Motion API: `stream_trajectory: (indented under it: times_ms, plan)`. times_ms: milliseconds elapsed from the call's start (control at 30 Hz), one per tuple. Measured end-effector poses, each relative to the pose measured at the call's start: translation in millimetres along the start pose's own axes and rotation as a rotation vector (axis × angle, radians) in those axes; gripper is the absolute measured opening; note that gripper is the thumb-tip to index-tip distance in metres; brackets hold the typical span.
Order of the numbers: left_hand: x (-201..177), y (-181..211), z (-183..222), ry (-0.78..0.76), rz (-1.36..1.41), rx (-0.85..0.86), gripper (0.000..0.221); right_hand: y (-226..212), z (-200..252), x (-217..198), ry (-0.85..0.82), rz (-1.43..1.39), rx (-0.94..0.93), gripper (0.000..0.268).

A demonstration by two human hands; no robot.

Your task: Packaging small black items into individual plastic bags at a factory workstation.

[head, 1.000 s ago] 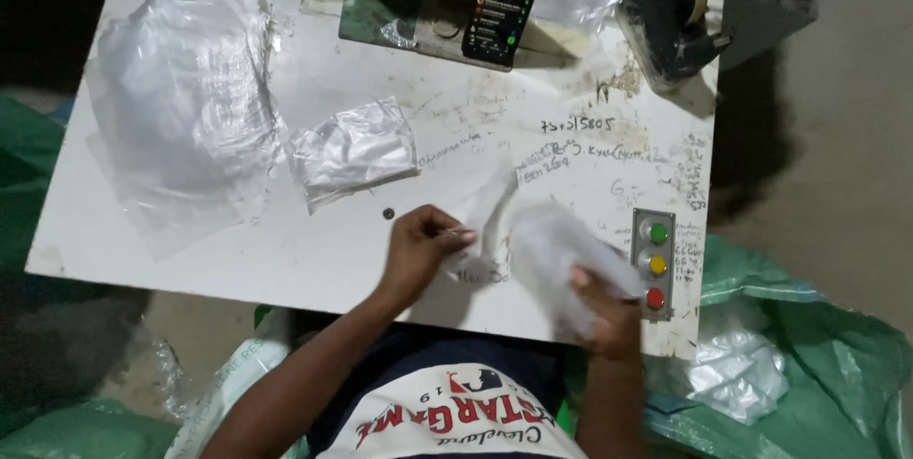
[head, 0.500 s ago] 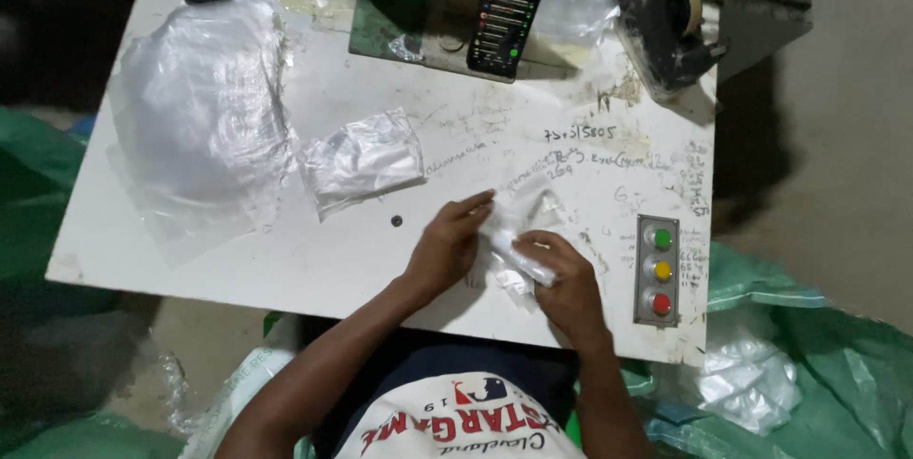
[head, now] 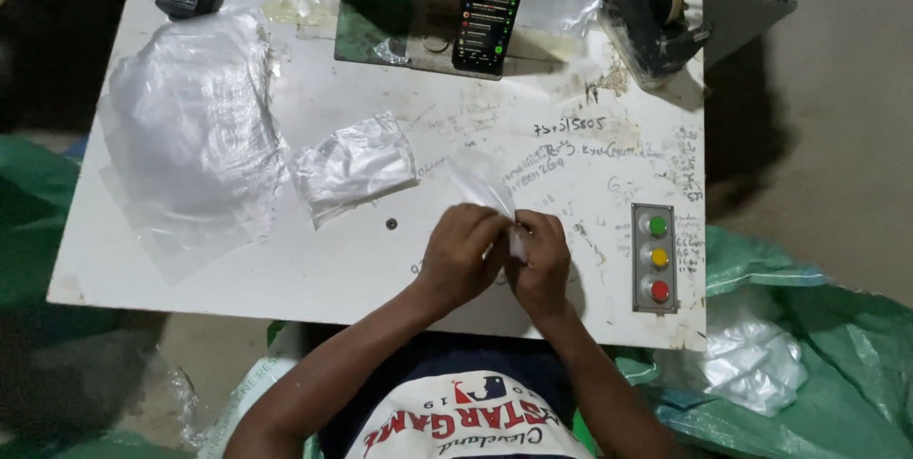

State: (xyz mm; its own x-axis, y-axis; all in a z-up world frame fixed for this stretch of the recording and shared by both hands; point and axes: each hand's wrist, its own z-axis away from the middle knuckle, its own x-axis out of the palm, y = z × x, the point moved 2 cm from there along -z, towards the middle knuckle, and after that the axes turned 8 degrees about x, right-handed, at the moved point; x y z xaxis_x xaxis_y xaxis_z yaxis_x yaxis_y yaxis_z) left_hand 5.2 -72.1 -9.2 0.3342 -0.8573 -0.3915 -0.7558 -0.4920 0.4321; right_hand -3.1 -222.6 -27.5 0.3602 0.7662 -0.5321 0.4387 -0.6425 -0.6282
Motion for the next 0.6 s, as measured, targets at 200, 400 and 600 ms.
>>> stream_trajectory:
  times_ms: [200, 400, 600]
  plan:
    - [4, 16, 33, -0.145, 0.088, -0.106, 0.015, -15, -18, 5, 0.026, -0.855, 1.195, 0.030]
    - [0, 21, 5, -0.012, 0.208, -0.129, 0.006, 27, 35, 14, -0.025, -0.274, 0.640, 0.032]
    - [2, 44, 21, -0.163, 0.262, -0.128, 0.010, 21, 14, 12, -0.032, -1.226, 1.237, 0.028]
